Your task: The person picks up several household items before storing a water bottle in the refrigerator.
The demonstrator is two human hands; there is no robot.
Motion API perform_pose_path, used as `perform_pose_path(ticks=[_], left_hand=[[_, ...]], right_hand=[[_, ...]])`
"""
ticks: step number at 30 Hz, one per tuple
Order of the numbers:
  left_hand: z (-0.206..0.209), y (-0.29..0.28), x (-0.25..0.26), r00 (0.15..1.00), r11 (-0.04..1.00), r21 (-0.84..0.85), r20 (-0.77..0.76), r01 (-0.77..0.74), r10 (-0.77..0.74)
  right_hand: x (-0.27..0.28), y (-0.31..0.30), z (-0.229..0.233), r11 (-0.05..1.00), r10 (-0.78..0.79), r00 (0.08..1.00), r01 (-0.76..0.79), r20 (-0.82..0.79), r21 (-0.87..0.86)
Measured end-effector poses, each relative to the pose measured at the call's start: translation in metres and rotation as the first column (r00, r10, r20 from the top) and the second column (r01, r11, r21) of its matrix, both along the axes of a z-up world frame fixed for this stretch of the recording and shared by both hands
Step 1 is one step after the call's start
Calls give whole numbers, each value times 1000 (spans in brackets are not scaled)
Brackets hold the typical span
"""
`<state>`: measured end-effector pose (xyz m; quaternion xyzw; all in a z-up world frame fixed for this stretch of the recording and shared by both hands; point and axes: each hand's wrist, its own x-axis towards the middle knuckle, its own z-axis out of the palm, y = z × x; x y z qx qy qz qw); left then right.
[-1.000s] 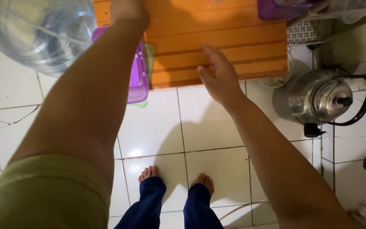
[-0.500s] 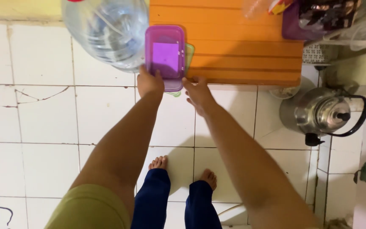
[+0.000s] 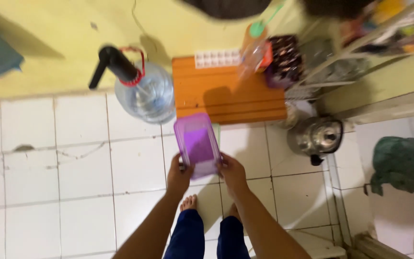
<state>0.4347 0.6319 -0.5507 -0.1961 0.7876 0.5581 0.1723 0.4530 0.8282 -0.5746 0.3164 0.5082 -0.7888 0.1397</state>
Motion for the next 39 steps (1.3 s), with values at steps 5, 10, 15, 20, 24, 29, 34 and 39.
perform_pose_path(ticks=[5, 10, 15, 20, 24, 29, 34, 39], left_hand=[[109, 7, 37, 984, 981, 86, -36, 176, -174], [193, 26, 57, 963, 895, 373, 20, 243, -270], [241, 62, 68, 887, 780, 453, -55, 431, -458], [294, 130, 69, 772, 669, 437, -101, 601, -628], [310, 197, 75, 673, 568, 443, -114, 693, -731], [300, 306, 85, 593, 494, 432, -127, 754, -795], [286, 430, 90, 525, 429, 454, -106, 781, -844], [311, 534, 91, 377, 293, 416, -134, 861, -917]], right_hand=[[53, 18, 158, 999, -45, 998, 45, 38, -5], [106, 48, 254, 995, -23, 993, 12, -112, -97], [151, 67, 335, 977, -207, 976, 202, -73, -70], [189, 98, 365, 868, -493, 869, 490, -37, -80], [218, 142, 366, 816, -578, 807, 573, -119, -82], [243, 232, 345, 717, -696, 684, 679, -221, -158], [261, 352, 350, 667, -737, 646, 742, -201, -61], [273, 458, 363, 549, -816, 503, 829, -285, -106]])
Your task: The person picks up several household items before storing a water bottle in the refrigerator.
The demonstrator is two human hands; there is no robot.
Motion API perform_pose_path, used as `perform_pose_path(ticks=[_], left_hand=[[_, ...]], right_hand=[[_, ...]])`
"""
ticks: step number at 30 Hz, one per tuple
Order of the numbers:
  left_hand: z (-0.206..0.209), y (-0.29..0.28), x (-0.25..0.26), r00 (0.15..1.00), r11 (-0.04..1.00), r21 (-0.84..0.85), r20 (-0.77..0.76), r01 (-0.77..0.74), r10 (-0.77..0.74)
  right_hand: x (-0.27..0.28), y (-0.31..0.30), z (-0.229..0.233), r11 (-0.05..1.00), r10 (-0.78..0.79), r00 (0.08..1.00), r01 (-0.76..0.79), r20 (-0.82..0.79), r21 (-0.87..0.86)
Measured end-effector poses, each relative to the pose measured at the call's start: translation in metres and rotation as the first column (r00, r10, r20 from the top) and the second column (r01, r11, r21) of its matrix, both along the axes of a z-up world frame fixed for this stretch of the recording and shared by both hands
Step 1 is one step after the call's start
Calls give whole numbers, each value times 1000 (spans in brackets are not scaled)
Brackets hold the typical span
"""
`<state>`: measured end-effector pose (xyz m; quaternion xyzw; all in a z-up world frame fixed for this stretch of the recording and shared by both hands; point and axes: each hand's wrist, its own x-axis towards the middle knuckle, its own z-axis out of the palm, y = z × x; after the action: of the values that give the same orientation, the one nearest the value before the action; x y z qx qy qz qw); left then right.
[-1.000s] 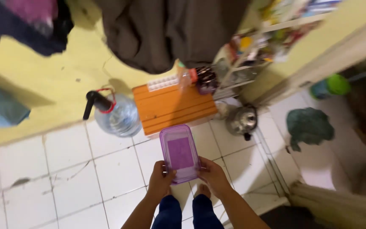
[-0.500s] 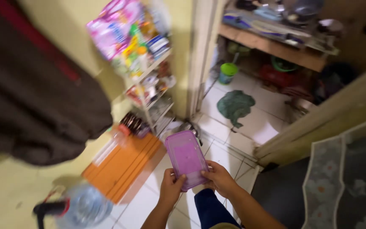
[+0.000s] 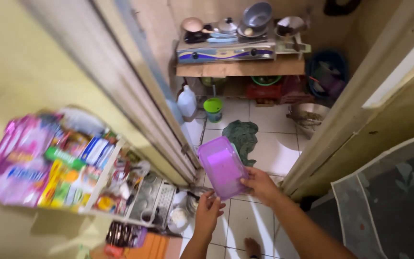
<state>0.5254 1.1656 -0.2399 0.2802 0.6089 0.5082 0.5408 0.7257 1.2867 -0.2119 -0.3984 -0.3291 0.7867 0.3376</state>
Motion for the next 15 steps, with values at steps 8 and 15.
perform_pose_path(ticks=[8, 15], left_hand=[[-24, 131, 5, 994, 992, -63, 6, 106, -105], [-34, 266, 12, 968, 969, 15, 39, 247, -248]], right_hand=[[18, 108, 3, 961, -270, 962, 272, 51, -47], [41, 193, -6, 916, -392, 915, 398, 90, -59]])
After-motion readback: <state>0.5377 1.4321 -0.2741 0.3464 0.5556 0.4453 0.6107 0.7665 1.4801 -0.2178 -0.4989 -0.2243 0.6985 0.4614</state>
